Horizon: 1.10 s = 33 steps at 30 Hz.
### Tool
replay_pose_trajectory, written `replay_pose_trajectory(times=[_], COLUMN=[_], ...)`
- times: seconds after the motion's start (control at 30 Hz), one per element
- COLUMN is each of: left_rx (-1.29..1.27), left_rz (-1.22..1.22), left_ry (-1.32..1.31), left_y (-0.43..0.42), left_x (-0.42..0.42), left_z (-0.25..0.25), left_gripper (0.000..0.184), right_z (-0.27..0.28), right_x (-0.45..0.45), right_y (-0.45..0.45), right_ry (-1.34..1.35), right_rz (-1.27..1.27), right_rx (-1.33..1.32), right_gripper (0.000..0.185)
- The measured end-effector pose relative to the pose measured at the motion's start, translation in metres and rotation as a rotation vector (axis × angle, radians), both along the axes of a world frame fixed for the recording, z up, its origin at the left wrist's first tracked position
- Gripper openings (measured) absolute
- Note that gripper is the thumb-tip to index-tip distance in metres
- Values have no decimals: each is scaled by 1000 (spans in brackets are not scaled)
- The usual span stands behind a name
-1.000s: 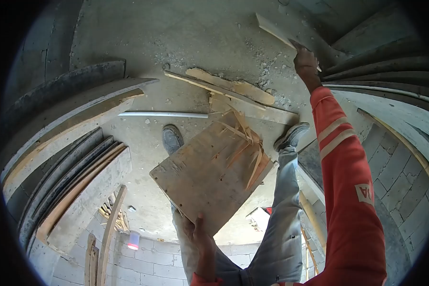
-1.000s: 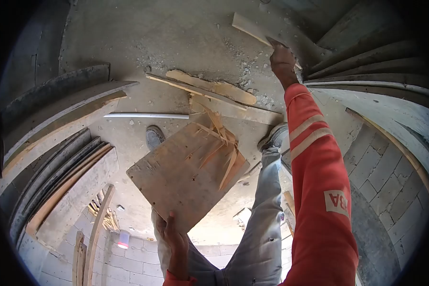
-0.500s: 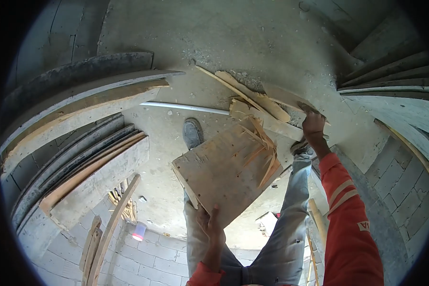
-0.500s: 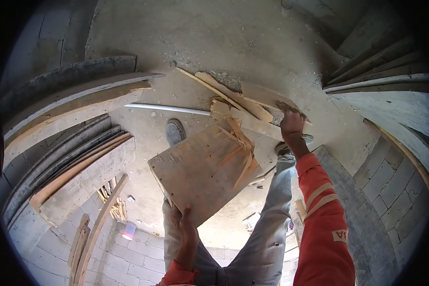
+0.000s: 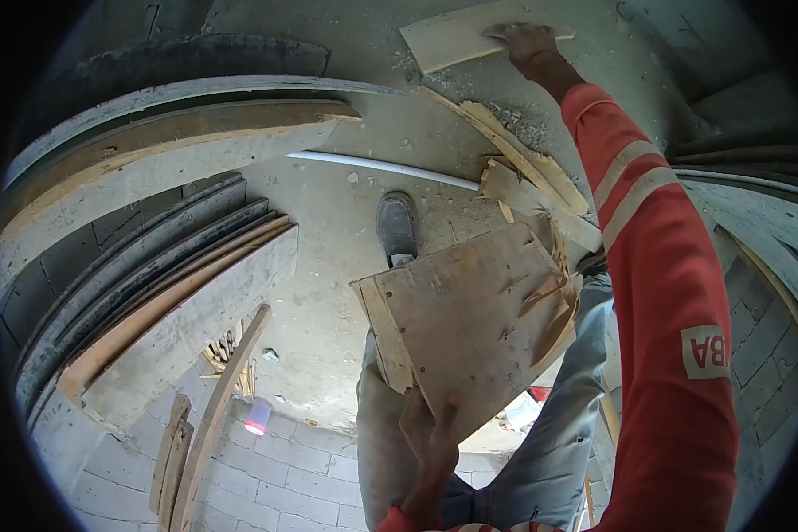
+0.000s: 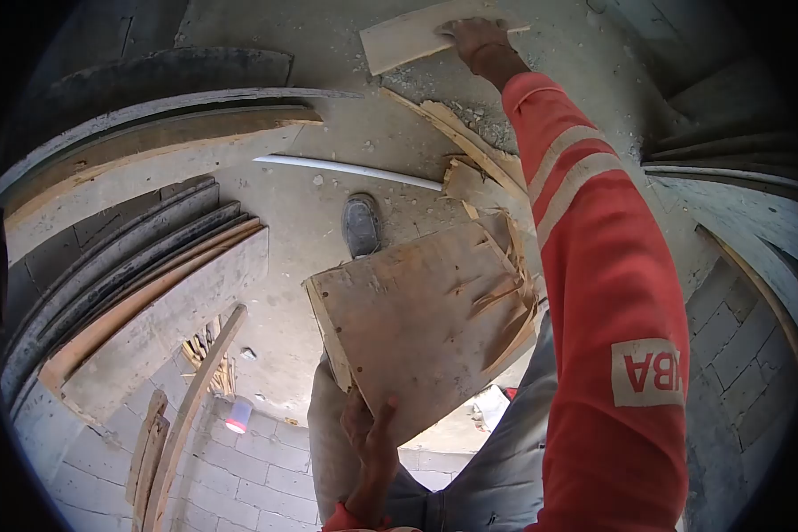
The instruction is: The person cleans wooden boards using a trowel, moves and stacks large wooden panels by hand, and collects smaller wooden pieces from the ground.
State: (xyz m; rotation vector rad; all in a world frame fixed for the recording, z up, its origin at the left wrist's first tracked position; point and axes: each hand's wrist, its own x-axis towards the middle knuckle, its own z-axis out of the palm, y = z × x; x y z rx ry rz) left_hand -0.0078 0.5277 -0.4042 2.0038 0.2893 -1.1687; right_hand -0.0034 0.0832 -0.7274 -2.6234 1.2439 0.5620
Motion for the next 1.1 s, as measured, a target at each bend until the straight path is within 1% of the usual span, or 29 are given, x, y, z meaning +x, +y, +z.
replay_pose_trajectory(times=[0.03,0.1,0.17,0.23,0.27,0.3,0.33,0.37,0.4,0.5,0.57,0.63,0.67,0.7,0.77,0.8,0.87,0.9,0.93,0.97,1.03,1.07,1.1], left_rx=[-11,-31,-46,-51,-139,-225,-221,-222,-222,-256,-264,-248,-140,-149,-231,-197,-185,-169,-174,-166,-144,-133,-133], left_rz=[-11,-99,-96,-103,-25,54,39,102,166,203,152,203,139,111,121,140,120,114,94,80,60,48,38], left_ry=[4,42,69,103,123,145,161,150,134,115,121,99,22,34,9,-39,-60,-85,-85,-94,-74,-80,-101], left_y=[1,6,13,27,36,44,48,51,54,57,68,69,83,91,99,98,116,123,124,129,145,155,167], left_x=[14,41,69,86,91,94,95,97,99,101,102,101,105,110,111,108,116,118,117,118,123,124,128], left_z=[1,5,5,2,1,0,3,6,9,14,12,12,8,7,3,6,1,-1,-1,-4,-17,-27,-39], left_gripper=[35,40,40,41,40,40,40,42,43,46,48,49,50,50,51,52,53,54,55,55,55,55,55], right_z=[12,21,34,28,28,29,31,36,41,45,41,56,59,60,66,74,58,70,66,53,-5,-5,3], right_x=[-15,-58,-96,-140,-158,-176,-193,-207,-218,-244,-264,-270,-274,-280,-282,-289,-313,-311,-317,-323,-358,-364,-367], right_y=[6,22,44,72,91,112,134,157,181,258,307,343,358,369,371,360,333,309,281,255,200,202,200], right_ry=[36,-50,-21,38,47,24,4,15,-14,-53,22,49,23,26,-69,-193,-197,-176,-185,-198,9,7,-31], right_rz=[65,140,92,27,9,-56,-121,-139,-232,-448,-487,-511,-440,-470,-442,-483,-418,-380,-373,-380,-494,-506,-590], right_rx=[-8,30,84,102,102,122,142,143,184,223,324,387,343,331,62,53,-68,-182,-218,-328,-289,-276,-209], right_gripper=[51,53,57,56,56,56,56,56,56,55,58,57,54,54,51,54,56,58,59,58,56,56,56])
